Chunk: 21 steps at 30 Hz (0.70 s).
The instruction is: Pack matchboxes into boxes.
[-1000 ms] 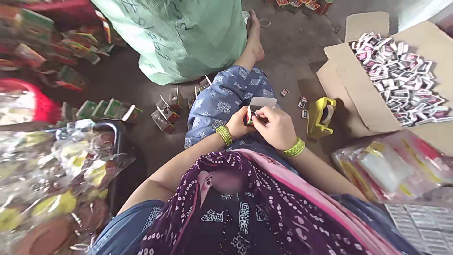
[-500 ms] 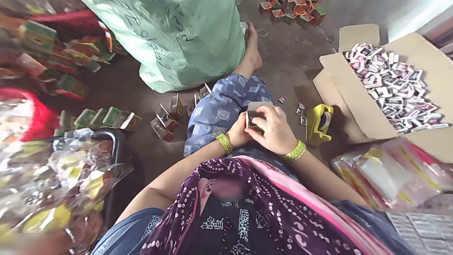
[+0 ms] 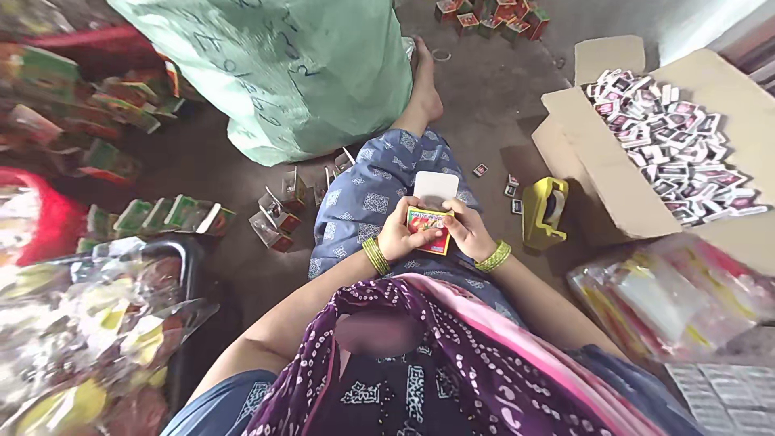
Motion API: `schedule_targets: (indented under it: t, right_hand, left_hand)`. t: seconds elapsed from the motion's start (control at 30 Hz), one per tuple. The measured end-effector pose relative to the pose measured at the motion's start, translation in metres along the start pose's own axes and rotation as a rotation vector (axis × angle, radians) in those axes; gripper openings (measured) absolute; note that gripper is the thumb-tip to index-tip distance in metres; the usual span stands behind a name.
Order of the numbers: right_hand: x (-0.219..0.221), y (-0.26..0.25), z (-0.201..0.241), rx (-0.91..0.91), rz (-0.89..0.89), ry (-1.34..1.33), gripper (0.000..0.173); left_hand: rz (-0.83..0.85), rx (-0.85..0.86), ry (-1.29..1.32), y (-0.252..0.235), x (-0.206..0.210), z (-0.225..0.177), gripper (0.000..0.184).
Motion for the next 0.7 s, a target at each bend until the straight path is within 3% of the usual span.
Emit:
schedule_targets:
  t: [0.07,0.13,0.17,0.23,0.3,0.4,0.57,0.7]
  right_hand:
    - [-0.005,-0.002,0.0,0.007,-0.061,0.11,0.045]
    - [-0.013,-0.005,0.003,0.032,-0.116,0.087,0.026]
    - [-0.018,-0.007,0.006,0.043,-0.15,0.022,0.025]
    - [-0.025,-0.009,0.009,0.115,-0.185,-0.106,0.042]
    - [-0.03,-0.012,0.012,0.156,-0.183,-0.174,0.038]
    - [-0.028,-0.017,0.025,0.064,-0.118,-0.027,0.013]
    - [-0.014,-0.018,0.051,-0.161,0.04,0.245,0.018]
    - [-0.018,-0.019,0.061,-0.215,0.055,0.3,0.016]
  left_hand:
    - [0.015,-0.035,0.023,0.0,0.002,0.002,0.059]
    - [0.018,-0.052,0.042,-0.003,0.003,0.004,0.06]
    - [0.005,-0.059,0.042,-0.004,0.002,0.006,0.064]
    - [-0.017,-0.08,0.058,-0.006,-0.001,0.009,0.08]
    - [-0.019,-0.077,0.082,-0.007,0.0,0.009,0.091]
    - [0.023,-0.043,0.062,-0.006,0.005,0.009,0.099]
    - [0.045,-0.012,0.0,-0.004,0.004,0.008,0.103]
    - [0.096,-0.007,0.005,-0.002,0.01,0.006,0.107]
Point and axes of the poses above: each hand's wrist, its own y-axis away from the middle knuckle, its own x-axis out of the palm, z = x × y, the point moved 10 cm from there along -y, towards the middle knuckle, and after that the axes turned 7 degrees about -z, right-handed, at the moved point
